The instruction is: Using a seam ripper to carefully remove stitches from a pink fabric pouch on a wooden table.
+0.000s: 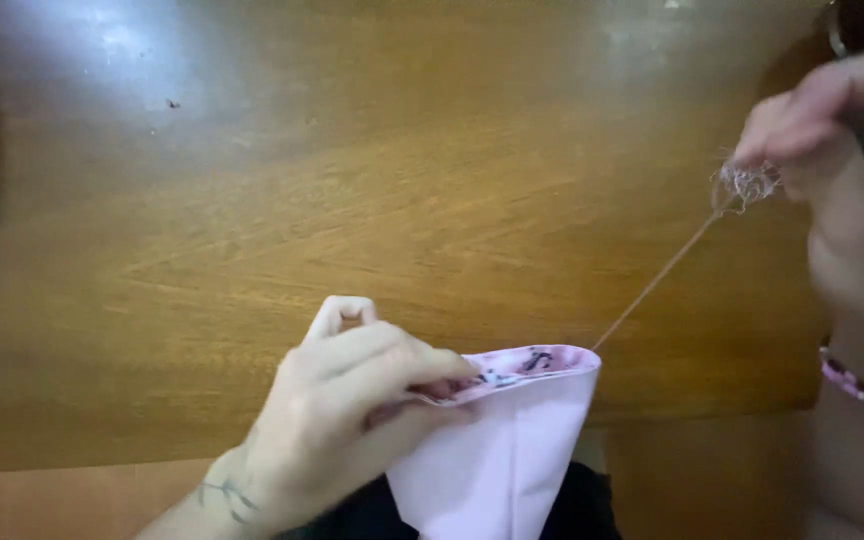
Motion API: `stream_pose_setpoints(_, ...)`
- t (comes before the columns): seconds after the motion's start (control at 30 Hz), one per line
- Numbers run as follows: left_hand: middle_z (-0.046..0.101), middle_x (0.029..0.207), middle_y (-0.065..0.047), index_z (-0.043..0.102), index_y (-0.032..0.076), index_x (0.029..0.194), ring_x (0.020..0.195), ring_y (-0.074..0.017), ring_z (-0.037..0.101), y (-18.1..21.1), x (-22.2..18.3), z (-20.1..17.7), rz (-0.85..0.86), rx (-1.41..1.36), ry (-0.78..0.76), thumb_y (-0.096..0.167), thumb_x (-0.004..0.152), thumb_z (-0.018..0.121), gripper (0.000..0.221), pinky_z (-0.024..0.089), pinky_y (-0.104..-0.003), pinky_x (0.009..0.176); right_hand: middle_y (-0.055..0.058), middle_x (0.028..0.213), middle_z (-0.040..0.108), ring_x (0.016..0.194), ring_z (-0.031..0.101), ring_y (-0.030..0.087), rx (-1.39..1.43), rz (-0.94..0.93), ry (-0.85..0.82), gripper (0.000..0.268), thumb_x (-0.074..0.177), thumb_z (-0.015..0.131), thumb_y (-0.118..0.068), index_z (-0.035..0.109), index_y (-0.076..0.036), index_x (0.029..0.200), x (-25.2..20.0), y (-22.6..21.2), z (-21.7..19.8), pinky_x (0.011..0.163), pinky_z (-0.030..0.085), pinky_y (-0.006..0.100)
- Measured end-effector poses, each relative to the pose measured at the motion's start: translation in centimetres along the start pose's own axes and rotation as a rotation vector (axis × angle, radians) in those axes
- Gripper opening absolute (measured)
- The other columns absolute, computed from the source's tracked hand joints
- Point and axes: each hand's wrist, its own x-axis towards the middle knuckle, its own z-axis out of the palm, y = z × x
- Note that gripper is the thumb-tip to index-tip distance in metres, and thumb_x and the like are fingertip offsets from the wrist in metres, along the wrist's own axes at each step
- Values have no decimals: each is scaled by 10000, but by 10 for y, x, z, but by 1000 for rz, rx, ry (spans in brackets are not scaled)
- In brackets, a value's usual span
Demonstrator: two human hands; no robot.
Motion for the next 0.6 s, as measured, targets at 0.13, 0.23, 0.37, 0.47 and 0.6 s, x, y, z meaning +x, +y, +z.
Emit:
stream_pose_setpoints(0.13,707,981,40,720,186,1017,893,-143,664,-24,-6,-14,-129,-87,-133,118,905,690,134,398,-325,863,108,1095,593,851,483,114,-117,18,50,125,1340,513,-115,478,-55,1237,22,1,-5,859,409,239)
stream_pose_setpoints(0.23,664,916,-13,712,127,898,844,-142,652,-32,6,-39,-272,-207,-164,-31,831,542,242,517,-270,767,105,1129,601,706,346,72,-153,39,47,142,1356,483,-152,457,-61,1250,39,11,-17,718,312,189)
stream_pose_setpoints(0.37,788,948,-16,637,92,752,889,-129,712,-48,27,-73,-477,-246,-184,-127,768,498,260,514,-254,808,59,1049,637,675,437,90,-330,96,62,113,1330,652,-92,617,-31,1240,53,12,-22,613,360,214)
stream_pose_setpoints(0.47,722,1091,-98,588,61,939,1098,-199,687,-64,41,-89,-311,-605,-348,135,1019,499,140,531,-334,984,90,1061,718,1026,651,175,-533,-50,38,121,1229,662,47,670,6,1115,52,25,-31,974,476,320)
stream_pose_setpoints(0.6,703,1043,-213,539,61,731,1074,-327,670,-81,57,-77,-577,-914,-265,58,879,514,150,485,-405,911,58,1061,745,914,663,229,-812,18,76,75,1128,717,-38,740,-65,1061,40,35,-47,850,473,392)
